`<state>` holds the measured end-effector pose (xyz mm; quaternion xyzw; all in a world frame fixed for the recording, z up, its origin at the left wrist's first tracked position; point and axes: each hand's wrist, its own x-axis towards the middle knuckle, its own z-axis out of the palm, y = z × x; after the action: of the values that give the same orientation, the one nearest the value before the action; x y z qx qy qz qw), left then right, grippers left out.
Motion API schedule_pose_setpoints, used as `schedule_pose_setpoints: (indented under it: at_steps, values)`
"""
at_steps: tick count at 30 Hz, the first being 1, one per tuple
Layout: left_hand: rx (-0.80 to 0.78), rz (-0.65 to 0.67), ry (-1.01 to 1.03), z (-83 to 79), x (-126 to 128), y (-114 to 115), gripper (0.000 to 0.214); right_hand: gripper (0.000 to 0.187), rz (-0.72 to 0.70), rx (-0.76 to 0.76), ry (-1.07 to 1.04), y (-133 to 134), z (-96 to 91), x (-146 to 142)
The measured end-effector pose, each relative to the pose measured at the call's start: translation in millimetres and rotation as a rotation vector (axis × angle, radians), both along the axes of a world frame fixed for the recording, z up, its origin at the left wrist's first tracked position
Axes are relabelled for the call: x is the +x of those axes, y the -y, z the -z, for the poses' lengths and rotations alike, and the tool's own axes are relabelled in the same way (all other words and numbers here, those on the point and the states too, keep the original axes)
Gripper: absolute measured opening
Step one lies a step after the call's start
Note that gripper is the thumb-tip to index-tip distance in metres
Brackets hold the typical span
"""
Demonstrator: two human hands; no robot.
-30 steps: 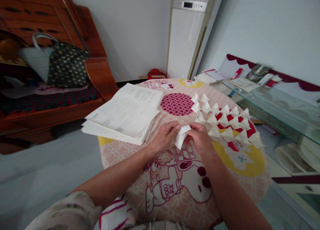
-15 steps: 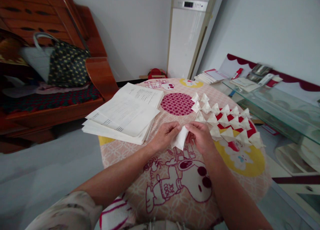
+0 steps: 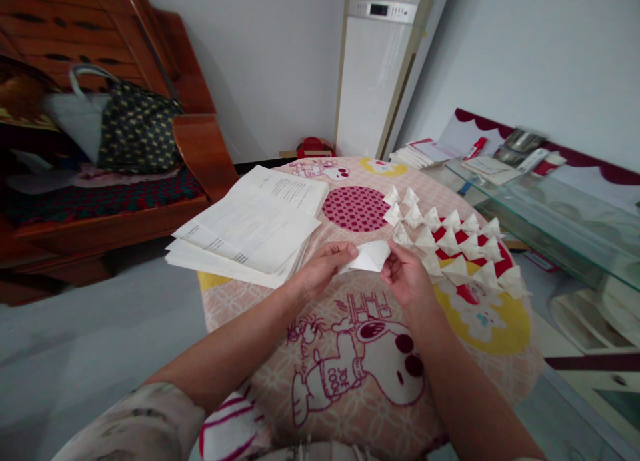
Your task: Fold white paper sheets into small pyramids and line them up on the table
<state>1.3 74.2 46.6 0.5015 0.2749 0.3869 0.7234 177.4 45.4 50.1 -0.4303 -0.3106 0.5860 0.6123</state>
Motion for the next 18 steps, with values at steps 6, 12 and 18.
schedule_pose_setpoints:
  at_steps: [6, 12, 18]
  values:
    - [-0.097, -0.138, 0.146, -6.3, -3.2, -6.1, 0.024, 0.027, -0.087, -0.04, -0.03, 2.8, -0.5, -4.2]
    - [-0.1, -0.215, 0.068, -6.8, -13.4, -14.4, 0.025, 0.019, 0.063, 0.036, 0.321, 5.0, -10.0, 3.5]
    - [0.097, -0.134, -0.181, -8.1, -10.5, -9.1, 0.029, 0.025, -0.037, 0.198, 0.507, 9.9, -15.2, -3.3]
